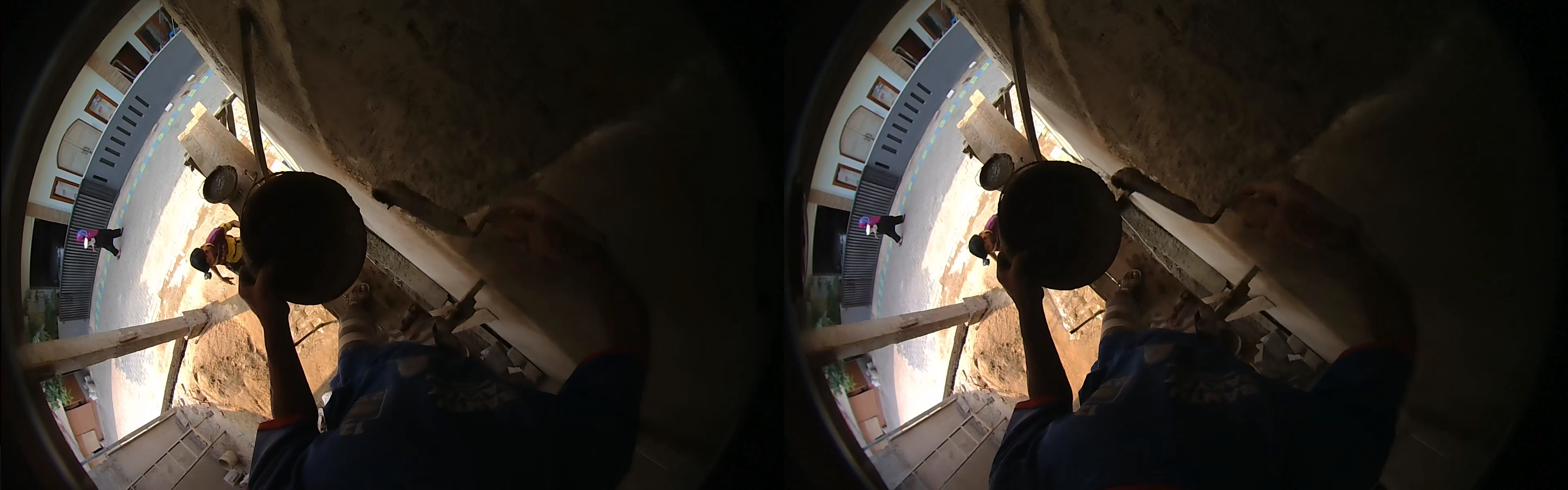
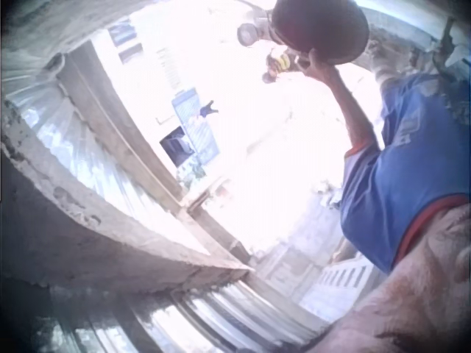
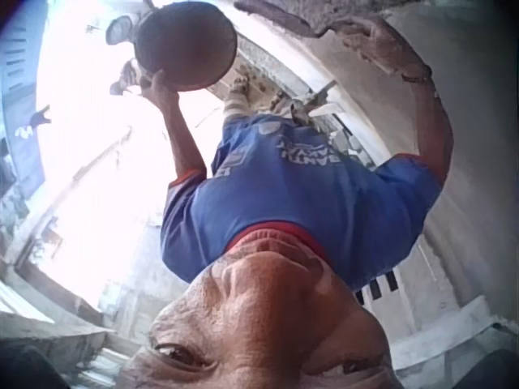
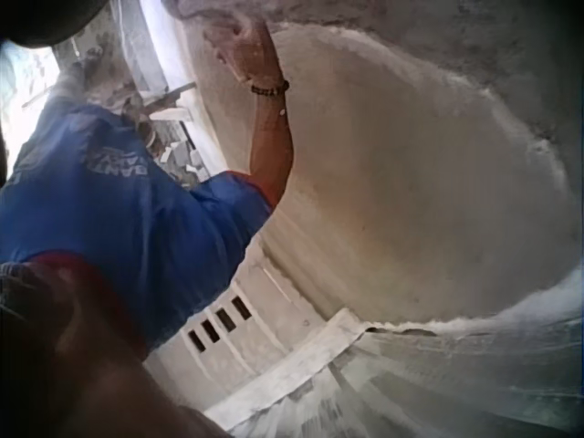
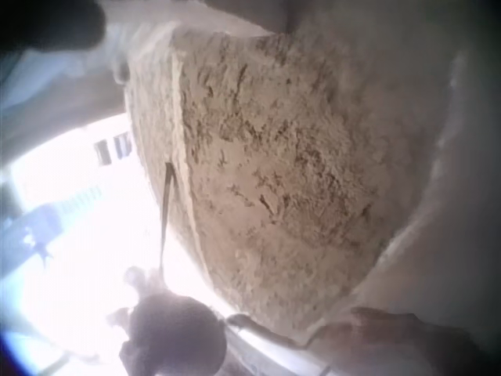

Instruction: The person applies wet plaster from a bucket to a wall using a trowel and then smooths the surface with a long wooden straight edge.

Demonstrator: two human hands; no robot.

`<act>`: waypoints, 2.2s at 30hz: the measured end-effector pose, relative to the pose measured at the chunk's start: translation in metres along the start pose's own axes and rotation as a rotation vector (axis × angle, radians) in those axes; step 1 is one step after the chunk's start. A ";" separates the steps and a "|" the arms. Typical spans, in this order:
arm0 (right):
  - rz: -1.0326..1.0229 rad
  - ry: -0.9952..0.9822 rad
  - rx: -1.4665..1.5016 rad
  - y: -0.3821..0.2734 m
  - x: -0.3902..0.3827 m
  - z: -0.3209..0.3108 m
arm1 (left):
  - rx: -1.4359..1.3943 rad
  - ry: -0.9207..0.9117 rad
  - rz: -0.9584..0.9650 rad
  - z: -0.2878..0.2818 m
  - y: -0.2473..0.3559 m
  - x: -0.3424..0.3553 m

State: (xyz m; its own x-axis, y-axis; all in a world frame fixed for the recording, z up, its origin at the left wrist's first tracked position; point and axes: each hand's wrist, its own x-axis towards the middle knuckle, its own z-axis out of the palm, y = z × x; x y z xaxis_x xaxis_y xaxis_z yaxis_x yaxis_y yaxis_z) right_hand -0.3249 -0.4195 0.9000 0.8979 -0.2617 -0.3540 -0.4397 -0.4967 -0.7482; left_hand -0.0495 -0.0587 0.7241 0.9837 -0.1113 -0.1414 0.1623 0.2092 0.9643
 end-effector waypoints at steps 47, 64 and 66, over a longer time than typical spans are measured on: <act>-0.634 0.334 -1.140 -0.078 0.081 0.073 | 0.174 -0.429 0.331 0.090 0.103 -0.002; -0.477 0.816 -1.250 -0.091 0.064 0.084 | 0.250 -0.424 0.410 0.120 0.105 -0.012; -0.455 0.593 -1.053 -0.084 0.084 0.086 | 0.275 -0.405 0.433 0.127 0.113 -0.021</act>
State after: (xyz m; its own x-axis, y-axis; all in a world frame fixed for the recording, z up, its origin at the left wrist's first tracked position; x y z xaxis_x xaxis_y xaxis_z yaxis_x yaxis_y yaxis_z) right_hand -0.2112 -0.3288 0.8848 0.9435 -0.0884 0.3194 -0.1461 -0.9760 0.1613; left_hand -0.0616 -0.1559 0.8639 0.8398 -0.4409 0.3168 -0.3211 0.0672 0.9447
